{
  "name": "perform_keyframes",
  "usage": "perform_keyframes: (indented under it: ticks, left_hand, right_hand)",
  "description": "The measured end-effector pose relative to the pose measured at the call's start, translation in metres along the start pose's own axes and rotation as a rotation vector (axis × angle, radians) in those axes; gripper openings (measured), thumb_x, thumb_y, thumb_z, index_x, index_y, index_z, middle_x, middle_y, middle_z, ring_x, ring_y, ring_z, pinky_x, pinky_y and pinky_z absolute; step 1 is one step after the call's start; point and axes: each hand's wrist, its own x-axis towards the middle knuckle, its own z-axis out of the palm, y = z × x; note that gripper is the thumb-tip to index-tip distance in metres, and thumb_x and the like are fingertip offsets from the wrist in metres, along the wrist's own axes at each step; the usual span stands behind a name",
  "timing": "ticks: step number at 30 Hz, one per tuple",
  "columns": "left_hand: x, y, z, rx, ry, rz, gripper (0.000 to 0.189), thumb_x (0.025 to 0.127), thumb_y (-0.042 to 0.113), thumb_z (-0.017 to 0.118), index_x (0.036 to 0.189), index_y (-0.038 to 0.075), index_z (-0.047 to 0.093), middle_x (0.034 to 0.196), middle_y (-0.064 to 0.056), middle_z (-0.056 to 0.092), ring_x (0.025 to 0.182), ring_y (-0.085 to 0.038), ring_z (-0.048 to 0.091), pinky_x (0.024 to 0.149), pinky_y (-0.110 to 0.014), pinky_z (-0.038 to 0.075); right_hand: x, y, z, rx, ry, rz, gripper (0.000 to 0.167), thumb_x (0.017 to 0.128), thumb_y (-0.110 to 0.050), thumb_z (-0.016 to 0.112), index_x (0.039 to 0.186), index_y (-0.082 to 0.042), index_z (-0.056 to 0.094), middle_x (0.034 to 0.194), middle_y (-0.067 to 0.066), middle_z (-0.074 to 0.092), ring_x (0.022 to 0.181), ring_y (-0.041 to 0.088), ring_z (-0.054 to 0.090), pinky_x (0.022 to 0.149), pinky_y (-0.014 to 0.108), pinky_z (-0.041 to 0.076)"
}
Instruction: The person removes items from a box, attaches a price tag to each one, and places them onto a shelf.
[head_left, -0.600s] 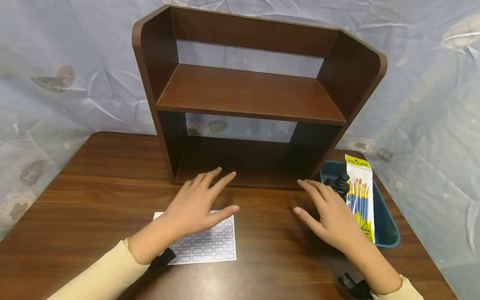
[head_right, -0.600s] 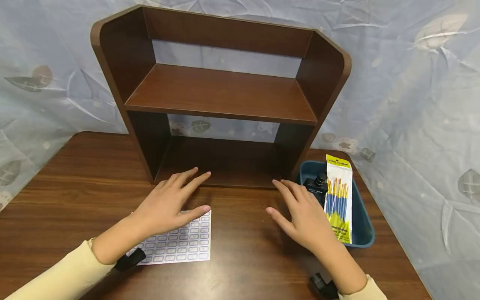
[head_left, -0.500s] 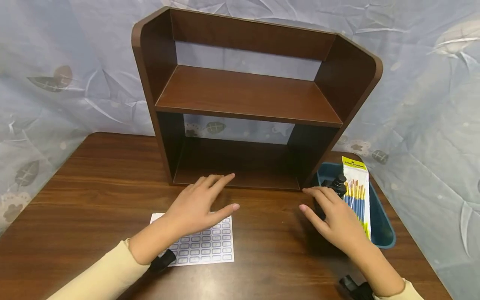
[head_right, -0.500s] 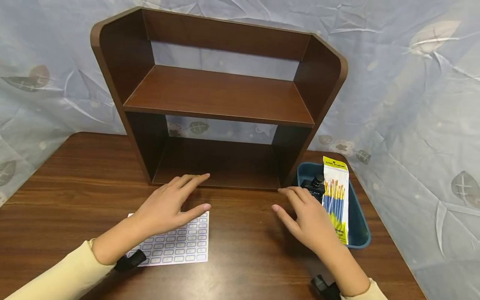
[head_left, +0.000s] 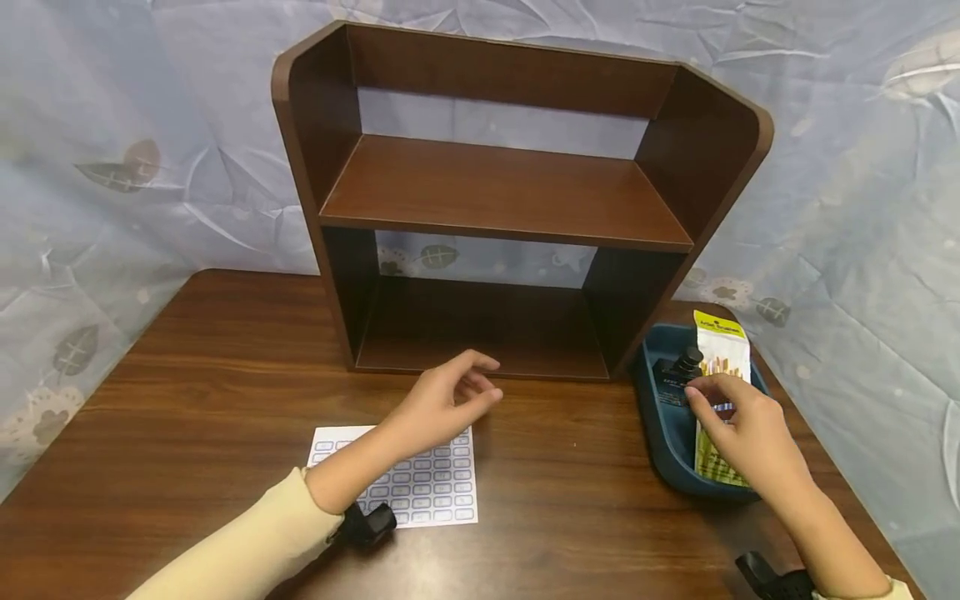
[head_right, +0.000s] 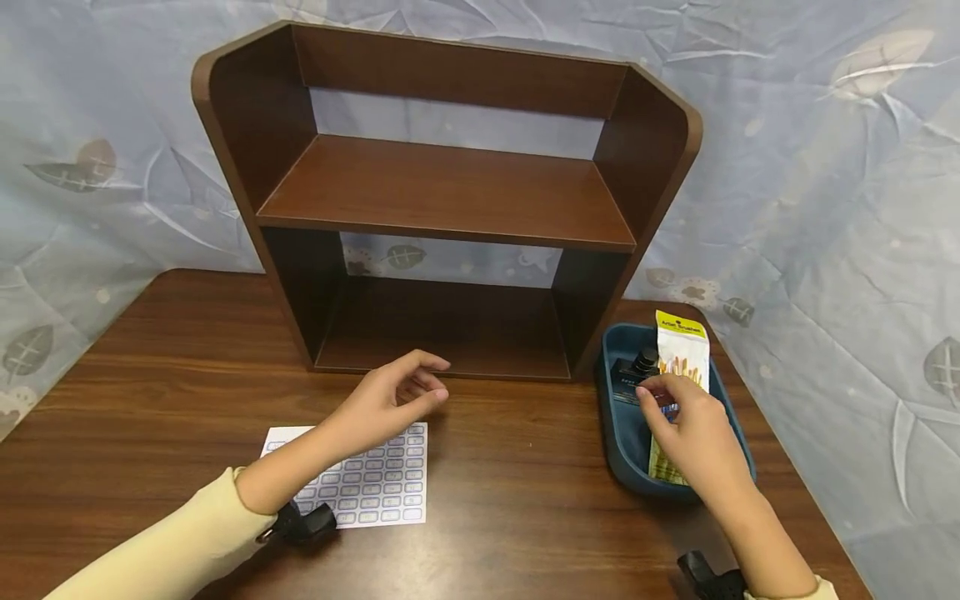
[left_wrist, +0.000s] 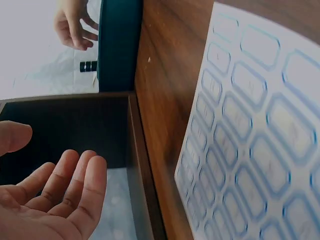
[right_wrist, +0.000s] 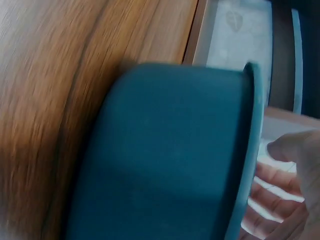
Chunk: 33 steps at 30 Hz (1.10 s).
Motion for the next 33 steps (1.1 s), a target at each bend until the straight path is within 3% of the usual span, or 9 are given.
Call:
perform_keyframes:
  ticks: [3, 7, 9, 16, 22, 27, 33]
  left_hand:
    - [0.002, 0.002, 0.009, -0.058, -0.018, -0.015, 0.032, 0.099, 0.016, 0.069, 0.129, 0.007, 0.063, 0.105, -0.007, 0.078, 0.093, -0.016, 0.071, 0.084, -0.026, 0.058]
    - [0.005, 0.004, 0.018, -0.163, -0.052, -0.065, 0.032, 0.099, 0.016, 0.069, 0.129, 0.005, 0.062, 0.106, -0.014, 0.077, 0.09, -0.03, 0.074, 0.073, -0.024, 0.059]
    - [0.007, 0.005, 0.025, -0.211, -0.074, -0.09, 0.033, 0.099, 0.016, 0.069, 0.129, 0.003, 0.062, 0.106, -0.017, 0.076, 0.088, -0.036, 0.073, 0.068, -0.024, 0.06]
    - [0.025, 0.011, 0.056, -0.381, -0.129, -0.176, 0.032, 0.1, 0.013, 0.068, 0.128, 0.001, 0.061, 0.108, -0.025, 0.073, 0.091, -0.043, 0.075, 0.069, -0.034, 0.065]
    - [0.041, 0.02, 0.082, -0.533, -0.163, -0.258, 0.03, 0.101, 0.011, 0.068, 0.128, -0.001, 0.06, 0.114, -0.03, 0.07, 0.096, -0.045, 0.075, 0.071, -0.033, 0.065]
    - [0.052, 0.027, 0.101, -0.62, -0.195, -0.292, 0.031, 0.102, 0.008, 0.066, 0.129, -0.004, 0.059, 0.104, -0.021, 0.072, 0.09, -0.038, 0.076, 0.069, -0.03, 0.065]
    - [0.063, 0.032, 0.131, -0.755, -0.186, -0.384, 0.028, 0.1, 0.006, 0.067, 0.124, -0.005, 0.06, 0.094, -0.018, 0.072, 0.076, -0.019, 0.073, 0.069, -0.033, 0.066]
  right_hand:
    - [-0.002, 0.01, -0.004, -0.026, -0.031, 0.067, 0.014, 0.099, -0.014, 0.071, 0.109, -0.005, 0.072, 0.099, 0.018, 0.074, 0.087, 0.005, 0.068, 0.067, 0.018, 0.053]
    - [0.0, 0.018, -0.005, -0.061, -0.104, 0.145, 0.023, 0.1, -0.015, 0.069, 0.113, 0.005, 0.067, 0.107, 0.031, 0.068, 0.092, 0.046, 0.072, 0.07, 0.049, 0.061]
    - [0.0, 0.023, -0.004, -0.086, -0.136, 0.177, 0.029, 0.1, -0.016, 0.068, 0.115, 0.008, 0.064, 0.108, 0.035, 0.065, 0.092, 0.049, 0.07, 0.071, 0.06, 0.058]
    - [0.001, 0.032, -0.006, -0.188, -0.214, 0.259, 0.046, 0.104, -0.025, 0.062, 0.128, 0.013, 0.056, 0.117, 0.04, 0.058, 0.093, 0.049, 0.064, 0.066, 0.057, 0.051]
    - [0.003, 0.034, -0.005, -0.242, -0.254, 0.296, 0.055, 0.104, -0.03, 0.059, 0.135, 0.015, 0.05, 0.116, 0.041, 0.056, 0.089, 0.054, 0.063, 0.062, 0.057, 0.049]
    - [0.004, 0.036, -0.006, -0.255, -0.312, 0.338, 0.064, 0.105, -0.032, 0.058, 0.14, 0.019, 0.041, 0.123, 0.047, 0.05, 0.096, 0.062, 0.06, 0.067, 0.063, 0.05]
    - [0.004, 0.037, -0.004, -0.233, -0.343, 0.37, 0.073, 0.106, -0.031, 0.057, 0.144, 0.023, 0.027, 0.128, 0.054, 0.041, 0.095, 0.066, 0.058, 0.069, 0.067, 0.05]
